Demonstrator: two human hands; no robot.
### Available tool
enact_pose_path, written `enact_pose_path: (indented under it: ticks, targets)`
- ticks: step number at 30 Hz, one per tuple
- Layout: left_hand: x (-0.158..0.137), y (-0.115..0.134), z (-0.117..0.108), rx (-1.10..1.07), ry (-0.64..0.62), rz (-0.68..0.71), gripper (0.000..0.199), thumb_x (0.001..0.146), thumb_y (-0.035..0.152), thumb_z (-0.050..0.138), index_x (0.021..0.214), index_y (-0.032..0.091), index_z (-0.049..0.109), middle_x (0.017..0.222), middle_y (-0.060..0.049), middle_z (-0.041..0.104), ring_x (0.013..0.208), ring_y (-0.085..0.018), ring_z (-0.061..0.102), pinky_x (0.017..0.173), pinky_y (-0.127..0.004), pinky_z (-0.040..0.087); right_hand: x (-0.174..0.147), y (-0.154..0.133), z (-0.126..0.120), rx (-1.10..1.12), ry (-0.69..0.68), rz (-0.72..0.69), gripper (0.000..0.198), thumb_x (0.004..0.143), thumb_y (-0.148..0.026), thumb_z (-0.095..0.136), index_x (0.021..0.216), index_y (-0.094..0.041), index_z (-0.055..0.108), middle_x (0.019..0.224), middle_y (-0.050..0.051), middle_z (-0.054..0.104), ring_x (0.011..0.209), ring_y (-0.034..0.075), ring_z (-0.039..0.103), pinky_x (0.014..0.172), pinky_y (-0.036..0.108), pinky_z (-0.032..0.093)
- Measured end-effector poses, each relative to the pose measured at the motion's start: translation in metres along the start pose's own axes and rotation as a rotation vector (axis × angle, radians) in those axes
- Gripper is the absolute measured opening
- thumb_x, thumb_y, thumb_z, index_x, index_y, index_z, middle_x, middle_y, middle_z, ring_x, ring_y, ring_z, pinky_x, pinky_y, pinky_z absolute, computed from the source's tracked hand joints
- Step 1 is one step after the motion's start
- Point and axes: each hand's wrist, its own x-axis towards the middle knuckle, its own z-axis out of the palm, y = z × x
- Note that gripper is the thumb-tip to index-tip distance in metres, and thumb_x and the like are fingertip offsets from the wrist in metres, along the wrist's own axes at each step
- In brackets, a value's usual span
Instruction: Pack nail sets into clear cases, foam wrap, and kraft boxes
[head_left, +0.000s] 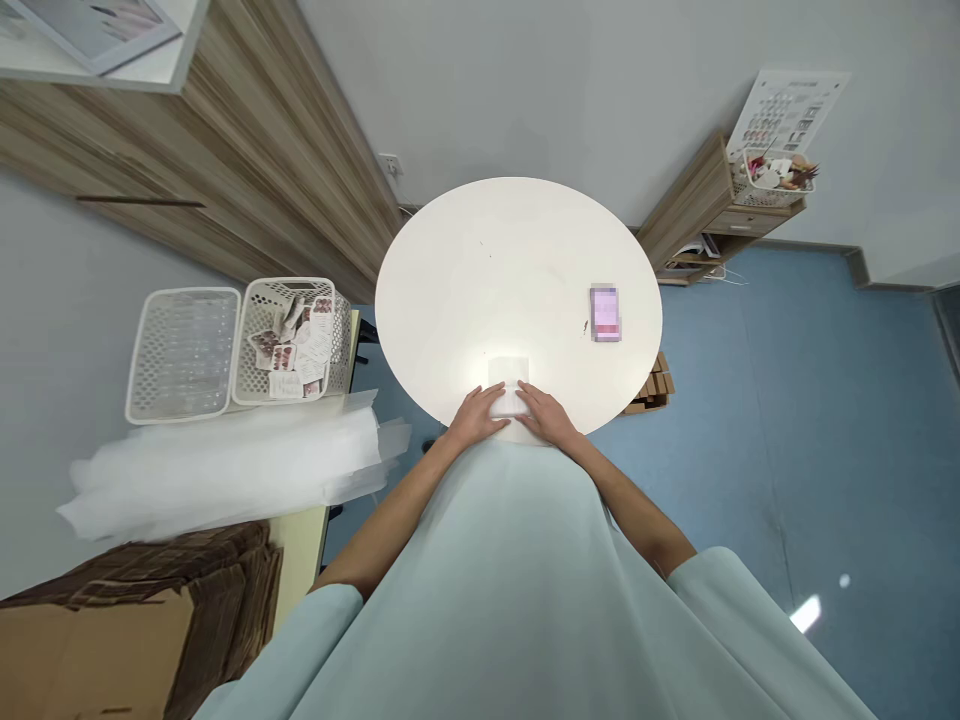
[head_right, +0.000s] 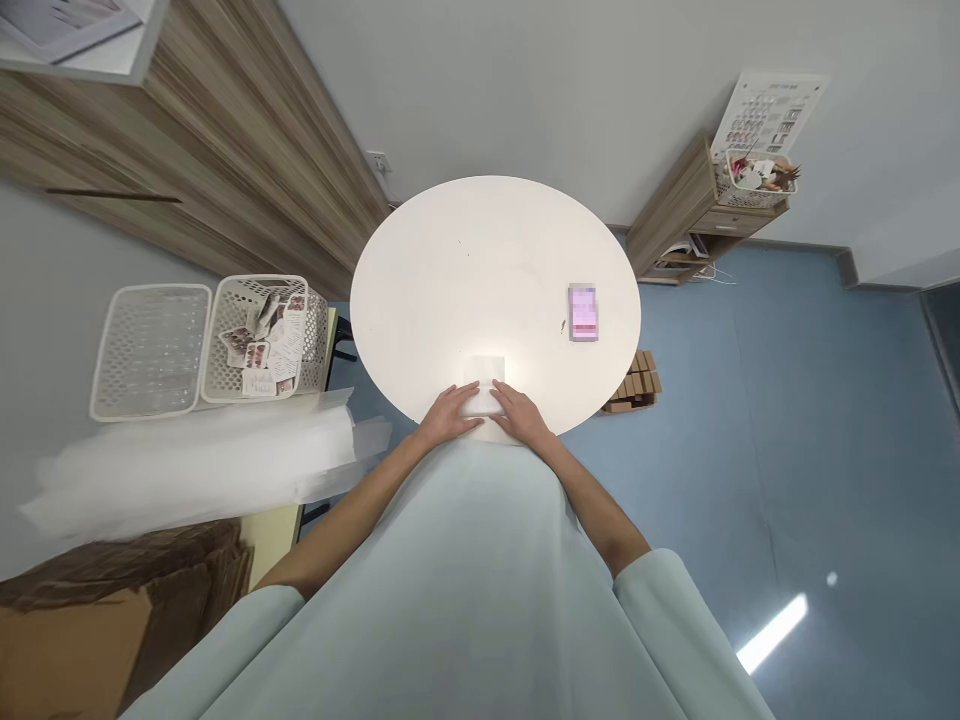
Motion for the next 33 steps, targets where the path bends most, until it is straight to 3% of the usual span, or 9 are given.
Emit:
enact_pose_path:
  ticks: [6, 9, 11, 15, 21, 25, 28, 30, 33]
  targets:
    - [0.002, -0.006, 0.0, -0.144, 0.055, -0.153, 0.07, 0.084, 0.055, 0.079, 0.145, 0.026, 0.064, 0.155, -0.008, 0.062, 0.143, -0.032, 0.057, 0.13, -0.05, 0.03, -0.003, 0.003, -0.004, 0.124, 0.044, 0.034, 0.05, 0.108, -0.045, 0.056, 0.154, -0.026, 0.055, 0.167, 0.01, 0.049, 0.147, 0.029, 0.056, 0.118, 0.049, 0.05]
    - [0.013, -0.007, -0.01, -0.234, 0.107, -0.303, 0.064, 0.079, 0.058, 0.084, 0.133, 0.025, 0.074, 0.13, -0.008, 0.076, 0.12, -0.031, 0.069, 0.111, -0.043, 0.05, 0.007, 0.0, -0.007, 0.177, 0.086, 0.15, 0.045, 0.11, -0.048, 0.051, 0.149, -0.028, 0.059, 0.157, 0.008, 0.061, 0.137, 0.027, 0.064, 0.113, 0.046, 0.054]
    - [0.019, -0.006, -0.015, -0.275, 0.136, -0.369, 0.052, 0.081, 0.055, 0.083, 0.123, 0.025, 0.079, 0.114, -0.007, 0.079, 0.105, -0.028, 0.072, 0.096, -0.038, 0.055, 0.015, -0.003, -0.01, 0.207, 0.116, 0.231, 0.042, 0.11, -0.049, 0.049, 0.143, -0.027, 0.062, 0.145, 0.007, 0.069, 0.126, 0.026, 0.07, 0.106, 0.042, 0.056]
    - [0.031, -0.005, -0.016, -0.343, 0.193, -0.457, 0.031, 0.087, 0.05, 0.076, 0.1, 0.022, 0.081, 0.099, -0.005, 0.08, 0.093, -0.025, 0.071, 0.083, -0.033, 0.053, 0.034, -0.005, -0.016, 0.206, 0.152, 0.333, 0.038, 0.111, -0.051, 0.047, 0.128, -0.024, 0.068, 0.122, 0.006, 0.076, 0.101, 0.023, 0.072, 0.089, 0.036, 0.057]
    - [0.054, -0.002, -0.01, -0.2, 0.197, -0.576, 0.028, 0.092, 0.047, 0.07, 0.08, 0.022, 0.07, 0.086, -0.005, 0.077, 0.084, -0.024, 0.068, 0.079, -0.032, 0.047, 0.061, 0.002, -0.015, 0.169, 0.165, 0.442, 0.025, 0.107, -0.039, 0.054, 0.116, -0.02, 0.068, 0.114, 0.008, 0.07, 0.088, 0.02, 0.068, 0.08, 0.032, 0.054]
    - [0.063, 0.004, -0.009, -0.101, 0.223, -0.646, 0.029, 0.094, 0.049, 0.069, 0.081, 0.023, 0.064, 0.087, -0.005, 0.075, 0.086, -0.025, 0.069, 0.088, -0.036, 0.044, 0.075, 0.004, -0.017, 0.133, 0.188, 0.51, 0.043, 0.102, -0.031, 0.06, 0.143, -0.019, 0.057, 0.134, 0.013, 0.065, 0.107, 0.024, 0.068, 0.09, 0.038, 0.056]
    - [0.062, 0.007, -0.01, -0.122, 0.25, -0.665, 0.027, 0.094, 0.049, 0.07, 0.095, 0.023, 0.065, 0.101, -0.006, 0.075, 0.097, -0.026, 0.07, 0.093, -0.038, 0.044, 0.083, 0.007, -0.025, 0.03, 0.153, 0.325, 0.054, 0.1, -0.022, 0.06, 0.153, -0.019, 0.052, 0.157, 0.016, 0.052, 0.143, 0.029, 0.05, 0.111, 0.043, 0.05]
    - [0.057, 0.009, -0.01, -0.15, 0.296, -0.685, 0.032, 0.093, 0.048, 0.072, 0.109, 0.022, 0.062, 0.113, -0.009, 0.073, 0.106, -0.027, 0.069, 0.096, -0.038, 0.044, 0.086, 0.009, -0.032, -0.028, 0.07, 0.206, 0.049, 0.101, -0.017, 0.056, 0.15, -0.02, 0.057, 0.159, 0.014, 0.051, 0.151, 0.029, 0.041, 0.119, 0.046, 0.042]
    - [0.046, 0.011, -0.008, -0.219, 0.37, -0.75, 0.048, 0.091, 0.048, 0.077, 0.123, 0.021, 0.055, 0.124, -0.011, 0.069, 0.114, -0.028, 0.068, 0.096, -0.038, 0.047, 0.083, 0.008, -0.037, -0.084, -0.001, 0.172, 0.041, 0.104, -0.02, 0.054, 0.144, -0.021, 0.064, 0.146, 0.014, 0.061, 0.143, 0.029, 0.047, 0.12, 0.047, 0.039]
